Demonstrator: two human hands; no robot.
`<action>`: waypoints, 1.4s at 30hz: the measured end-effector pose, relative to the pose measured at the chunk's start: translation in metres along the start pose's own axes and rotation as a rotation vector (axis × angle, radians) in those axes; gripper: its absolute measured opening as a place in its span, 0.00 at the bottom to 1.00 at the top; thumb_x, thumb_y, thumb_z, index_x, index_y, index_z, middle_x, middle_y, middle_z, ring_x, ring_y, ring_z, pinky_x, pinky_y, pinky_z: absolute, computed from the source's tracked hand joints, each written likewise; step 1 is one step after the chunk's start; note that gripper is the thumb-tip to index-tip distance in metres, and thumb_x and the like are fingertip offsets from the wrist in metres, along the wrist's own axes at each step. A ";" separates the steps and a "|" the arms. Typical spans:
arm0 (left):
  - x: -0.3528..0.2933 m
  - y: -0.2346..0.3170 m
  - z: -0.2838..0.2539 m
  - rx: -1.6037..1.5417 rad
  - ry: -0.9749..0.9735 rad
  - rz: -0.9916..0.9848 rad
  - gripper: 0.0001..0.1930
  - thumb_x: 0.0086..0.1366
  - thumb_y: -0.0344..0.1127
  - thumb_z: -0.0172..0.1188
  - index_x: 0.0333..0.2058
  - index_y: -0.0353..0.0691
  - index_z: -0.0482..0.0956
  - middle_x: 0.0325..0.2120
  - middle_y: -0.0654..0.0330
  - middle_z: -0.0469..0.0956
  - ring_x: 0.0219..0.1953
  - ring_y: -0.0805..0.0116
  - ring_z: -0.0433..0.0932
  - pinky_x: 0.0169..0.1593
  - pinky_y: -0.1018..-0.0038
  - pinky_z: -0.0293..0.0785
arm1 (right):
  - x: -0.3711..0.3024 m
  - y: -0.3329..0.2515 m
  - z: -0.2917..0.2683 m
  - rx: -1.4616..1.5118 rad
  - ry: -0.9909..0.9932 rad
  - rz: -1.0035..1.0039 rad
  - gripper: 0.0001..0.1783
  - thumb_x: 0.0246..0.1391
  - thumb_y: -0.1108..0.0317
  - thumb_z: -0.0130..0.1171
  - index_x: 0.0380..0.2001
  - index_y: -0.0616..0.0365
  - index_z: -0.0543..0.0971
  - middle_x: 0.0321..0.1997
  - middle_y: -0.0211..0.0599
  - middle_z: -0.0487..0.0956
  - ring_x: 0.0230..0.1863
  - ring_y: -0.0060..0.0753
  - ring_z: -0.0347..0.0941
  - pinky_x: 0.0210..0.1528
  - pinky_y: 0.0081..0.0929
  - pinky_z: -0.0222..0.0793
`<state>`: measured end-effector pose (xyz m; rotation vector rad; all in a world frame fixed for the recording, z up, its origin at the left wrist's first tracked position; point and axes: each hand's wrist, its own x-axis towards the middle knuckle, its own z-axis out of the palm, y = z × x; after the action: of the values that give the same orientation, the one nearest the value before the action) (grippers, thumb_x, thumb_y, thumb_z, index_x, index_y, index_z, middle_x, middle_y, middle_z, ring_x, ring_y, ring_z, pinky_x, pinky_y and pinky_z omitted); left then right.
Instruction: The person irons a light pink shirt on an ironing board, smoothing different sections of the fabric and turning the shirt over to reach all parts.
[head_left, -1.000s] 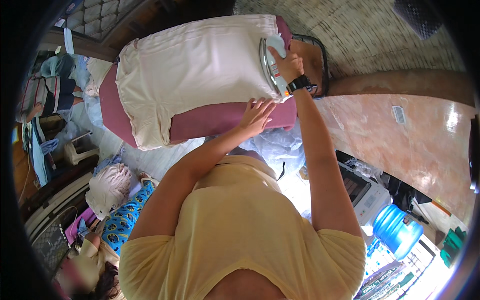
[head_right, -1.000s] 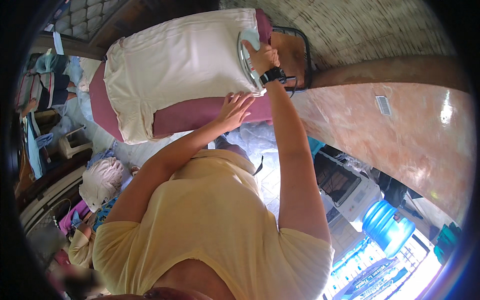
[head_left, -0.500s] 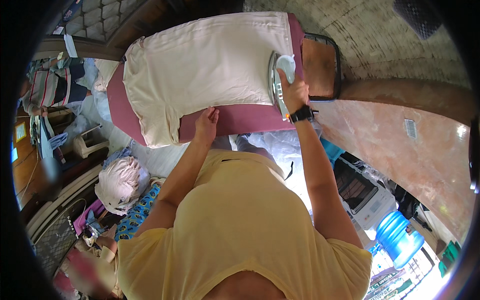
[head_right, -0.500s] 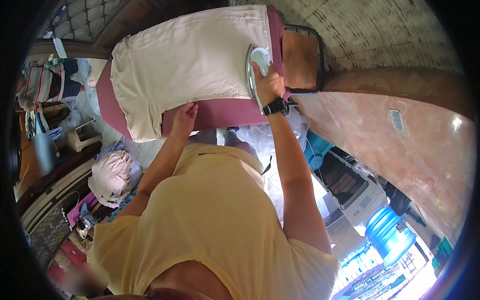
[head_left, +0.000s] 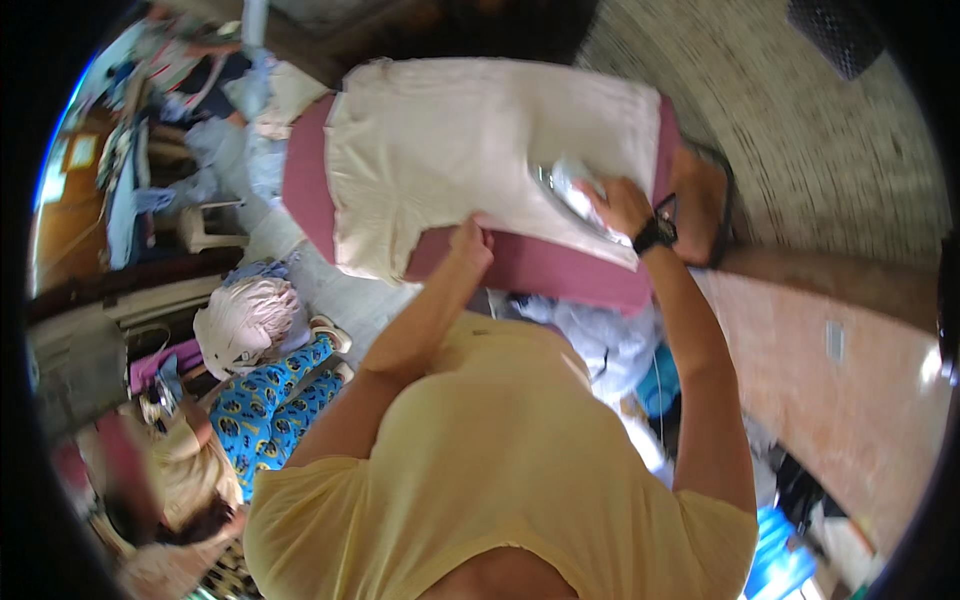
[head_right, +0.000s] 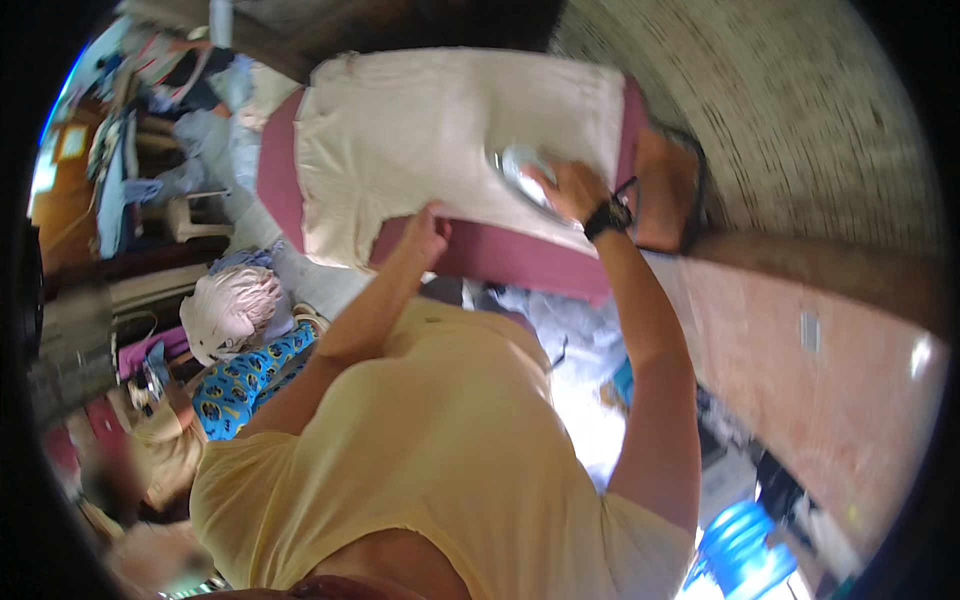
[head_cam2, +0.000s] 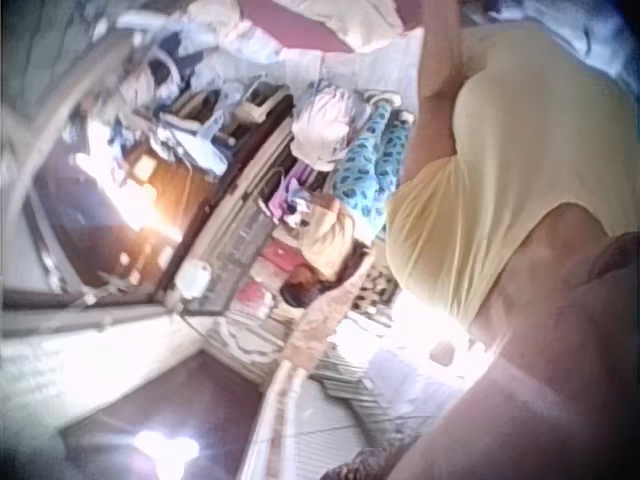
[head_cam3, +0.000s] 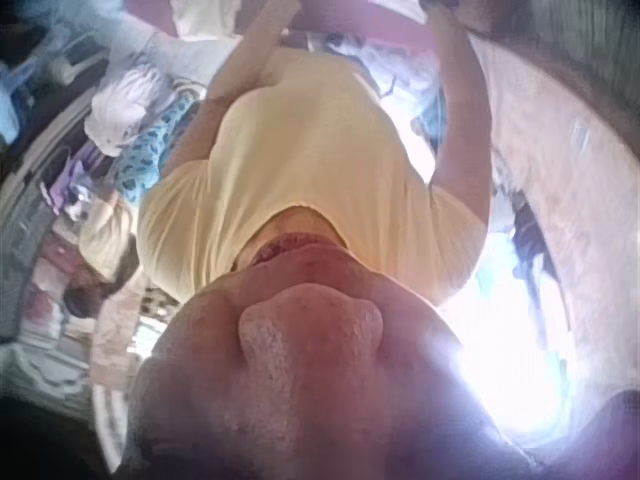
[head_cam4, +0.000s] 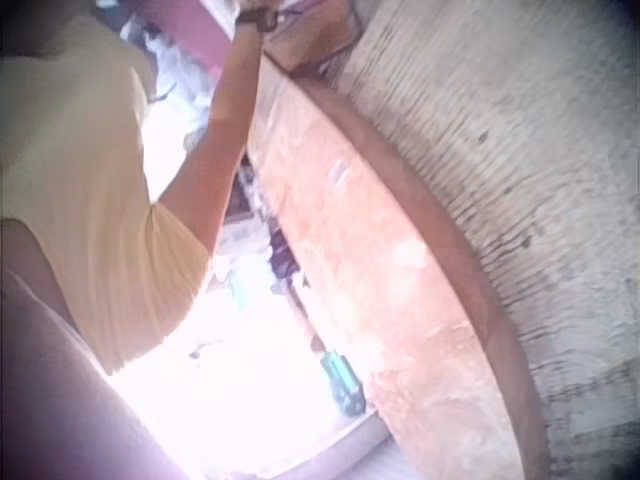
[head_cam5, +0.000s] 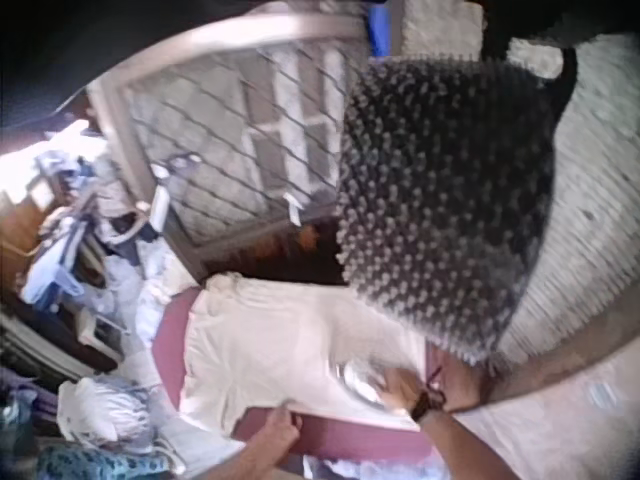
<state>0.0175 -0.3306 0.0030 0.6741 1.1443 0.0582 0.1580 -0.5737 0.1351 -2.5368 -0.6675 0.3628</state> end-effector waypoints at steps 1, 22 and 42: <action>-0.009 0.002 0.012 -0.036 0.079 -0.060 0.04 0.59 0.33 0.64 0.29 0.49 0.77 0.21 0.69 0.74 0.20 0.77 0.69 0.22 0.78 0.65 | -0.003 -0.003 0.002 -0.119 0.051 -0.143 0.38 0.61 0.31 0.38 0.37 0.55 0.84 0.28 0.47 0.83 0.40 0.54 0.79 0.45 0.47 0.73; 0.001 0.055 -0.083 -0.464 0.315 0.252 0.09 0.57 0.32 0.71 0.28 0.40 0.78 0.28 0.64 0.80 0.23 0.76 0.75 0.25 0.85 0.73 | 0.027 -0.108 0.035 -0.053 -0.401 -0.397 0.35 0.49 0.32 0.58 0.39 0.54 0.84 0.32 0.49 0.83 0.37 0.53 0.80 0.42 0.45 0.75; 0.035 0.168 -0.165 0.516 0.548 1.103 0.15 0.62 0.41 0.63 0.40 0.36 0.75 0.37 0.55 0.74 0.42 0.58 0.73 0.45 0.63 0.70 | 0.025 -0.169 0.092 -0.088 -0.218 -0.418 0.34 0.49 0.34 0.60 0.35 0.59 0.83 0.27 0.49 0.82 0.32 0.54 0.80 0.36 0.45 0.76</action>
<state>-0.0592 -0.1060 0.0228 1.7714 1.1748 0.9544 0.0802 -0.3962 0.1419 -2.3734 -1.2919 0.4702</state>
